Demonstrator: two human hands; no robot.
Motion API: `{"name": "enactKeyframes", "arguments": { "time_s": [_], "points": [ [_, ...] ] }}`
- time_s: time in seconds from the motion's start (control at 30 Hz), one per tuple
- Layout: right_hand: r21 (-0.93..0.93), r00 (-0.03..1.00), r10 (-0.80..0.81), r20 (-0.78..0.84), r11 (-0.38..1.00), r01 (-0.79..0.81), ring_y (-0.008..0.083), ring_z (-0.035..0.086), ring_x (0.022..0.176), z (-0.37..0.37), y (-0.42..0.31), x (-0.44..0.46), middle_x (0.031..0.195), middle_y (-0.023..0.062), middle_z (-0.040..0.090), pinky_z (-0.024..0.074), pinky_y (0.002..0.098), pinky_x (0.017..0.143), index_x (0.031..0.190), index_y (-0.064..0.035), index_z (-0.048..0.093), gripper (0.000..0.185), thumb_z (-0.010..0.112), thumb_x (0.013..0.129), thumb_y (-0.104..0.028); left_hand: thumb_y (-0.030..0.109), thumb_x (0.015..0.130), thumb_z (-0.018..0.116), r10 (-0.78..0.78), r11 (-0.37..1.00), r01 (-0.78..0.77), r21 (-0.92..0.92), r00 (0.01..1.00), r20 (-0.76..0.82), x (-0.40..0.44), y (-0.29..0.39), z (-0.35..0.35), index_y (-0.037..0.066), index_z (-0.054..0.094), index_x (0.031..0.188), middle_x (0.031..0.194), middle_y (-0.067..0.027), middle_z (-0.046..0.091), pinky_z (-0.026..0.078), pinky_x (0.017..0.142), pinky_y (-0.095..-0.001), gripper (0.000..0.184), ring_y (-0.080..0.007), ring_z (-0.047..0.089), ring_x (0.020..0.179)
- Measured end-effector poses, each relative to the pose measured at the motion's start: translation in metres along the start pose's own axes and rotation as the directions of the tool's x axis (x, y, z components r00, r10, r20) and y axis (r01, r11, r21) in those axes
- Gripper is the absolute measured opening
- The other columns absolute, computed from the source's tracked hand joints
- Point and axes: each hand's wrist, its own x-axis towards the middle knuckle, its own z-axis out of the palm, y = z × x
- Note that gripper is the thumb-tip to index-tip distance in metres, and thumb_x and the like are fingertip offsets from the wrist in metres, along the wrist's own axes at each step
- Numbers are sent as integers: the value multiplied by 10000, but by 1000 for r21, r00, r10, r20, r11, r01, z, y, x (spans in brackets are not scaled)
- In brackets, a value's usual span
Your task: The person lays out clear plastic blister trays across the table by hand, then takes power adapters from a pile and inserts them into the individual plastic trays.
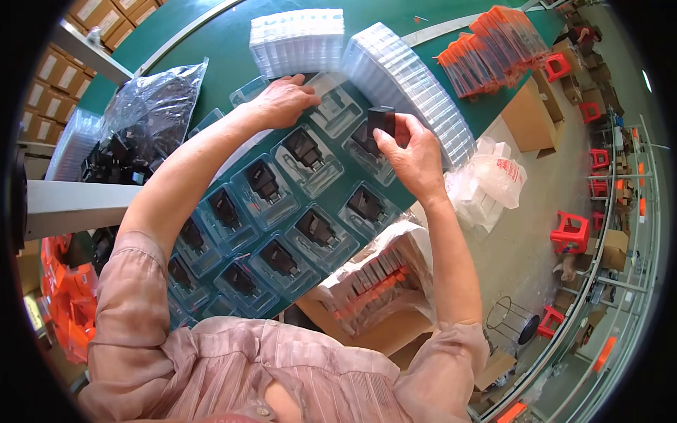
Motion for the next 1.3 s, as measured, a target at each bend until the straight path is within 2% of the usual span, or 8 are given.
{"name": "enactKeyframes", "arguments": {
  "time_s": [0.27,0.43,0.5,0.57,0.67,0.8,0.93,1.3],
  "points": [
    [-362,988,-135,76,920,154,310,669,866,42,-9,63,936,136,693,517,398,770,1009,-31,659,346,678,803,-309,-63,770,561,-16,994,-7,-112,980,-200,-16,-1,10,109,628,1199,1152,-84,617,446,965,-386,467,-299,526,1132],
    [-701,874,-397,279,539,468,302,635,982,47,-22,89,1127,93,621,515,399,842,1186,-91,575,452,709,787,-258,19,855,558,-227,944,50,-327,815,-532,-18,-10,6,70,626,1183,1158,-147,622,537,838,-367,339,-305,655,911],
    [-646,751,-513,417,414,641,306,639,968,45,-25,100,1130,92,618,522,403,830,1197,-96,561,460,705,788,-250,131,927,535,-508,484,93,-870,839,-193,-18,-9,-5,57,618,1190,1119,-151,624,546,787,-342,285,-262,665,839],
    [-564,620,-575,534,304,768,317,645,944,47,-29,104,1122,102,614,532,417,800,1194,-91,545,453,697,792,-234,361,997,479,-473,-86,64,-994,876,97,-26,-6,-11,22,590,1210,1068,-150,615,542,705,-290,416,-188,658,764],
    [-603,718,-382,583,388,697,316,651,936,52,-44,100,1147,119,607,536,420,780,1184,-88,548,449,695,792,-251,421,987,473,-394,-295,8,-955,910,129,-27,3,-10,2,570,1219,1072,-154,613,539,688,-287,489,-196,652,760],
    [-664,888,-165,429,609,434,347,637,980,67,-23,116,1005,172,662,497,460,837,995,-25,616,405,682,796,-372,326,961,509,-628,73,114,-991,777,43,-16,1,10,-10,613,1167,979,-112,645,522,681,-285,407,-198,658,807],
    [-684,921,-106,374,640,351,349,634,1008,81,-14,112,1018,179,667,490,461,864,999,-28,636,419,673,809,-400,112,890,515,-515,770,127,-625,701,-493,-24,20,31,19,664,1041,999,-142,670,495,854,-404,231,-322,642,918],
    [-668,848,-455,273,544,508,322,626,940,111,22,95,1034,133,601,518,432,793,1017,-28,608,311,679,828,-266,-5,747,543,-238,923,-2,-384,781,-577,-66,61,25,-14,629,1006,1018,-188,616,477,895,-424,274,-359,580,988]
  ]
}}
